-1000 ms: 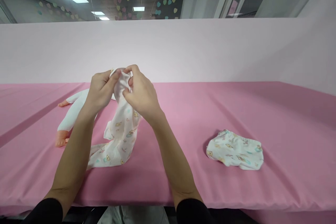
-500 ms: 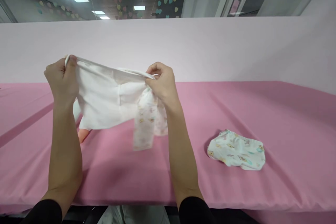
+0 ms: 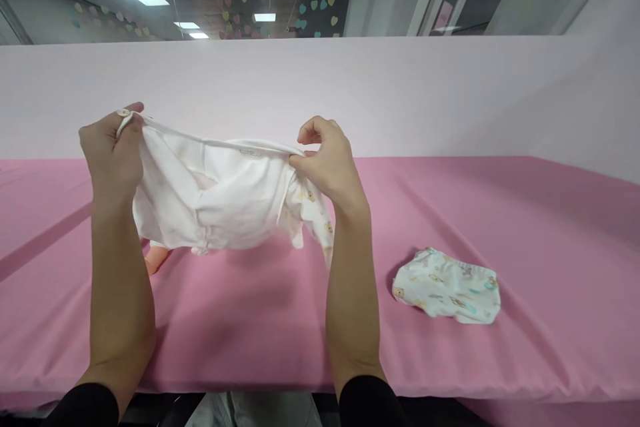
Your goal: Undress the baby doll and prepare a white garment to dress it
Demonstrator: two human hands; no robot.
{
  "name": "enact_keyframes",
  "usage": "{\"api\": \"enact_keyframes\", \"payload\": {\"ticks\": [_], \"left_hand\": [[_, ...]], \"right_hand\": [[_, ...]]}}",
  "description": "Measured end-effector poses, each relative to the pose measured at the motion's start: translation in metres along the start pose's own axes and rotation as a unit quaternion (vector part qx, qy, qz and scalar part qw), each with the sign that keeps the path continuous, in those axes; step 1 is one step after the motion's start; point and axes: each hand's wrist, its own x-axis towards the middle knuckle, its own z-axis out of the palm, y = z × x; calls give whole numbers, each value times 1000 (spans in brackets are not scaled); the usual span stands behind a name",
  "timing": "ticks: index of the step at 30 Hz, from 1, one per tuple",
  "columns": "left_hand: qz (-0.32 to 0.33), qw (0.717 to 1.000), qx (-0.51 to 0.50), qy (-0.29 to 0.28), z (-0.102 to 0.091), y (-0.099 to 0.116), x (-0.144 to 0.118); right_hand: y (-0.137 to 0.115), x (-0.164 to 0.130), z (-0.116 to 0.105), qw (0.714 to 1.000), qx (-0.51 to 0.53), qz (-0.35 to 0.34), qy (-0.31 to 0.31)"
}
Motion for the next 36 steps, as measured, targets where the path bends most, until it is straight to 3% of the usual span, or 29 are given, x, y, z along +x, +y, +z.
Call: {"api": "enact_keyframes", "payload": {"ticks": [6,12,17,22,26,30,33,36], "left_hand": [[-52,985,-164,-17,0,-4,-1],[-38,987,-154,-33,4,4,-1],[6,991,-132,-26,9,7,-2],[22,992,-120,-24,9,9,-2],[15,998,-60,-25,7,10,-3],[-8,999,-13,-29,7,8,-3],[-15,999,-32,-41,10,2,-2],[-41,995,-51,-72,15,-6,-1]], "right_hand": [[11,5,-1,983,120,7,-137],[20,9,18,975,13,76,-211],[26,10,36,962,-54,66,-260],[29,8,48,962,-121,55,-238],[28,8,51,976,-162,60,-135],[28,15,51,990,-86,101,-36],[35,21,49,991,-11,132,-6],[42,23,44,994,-3,111,8]]}}
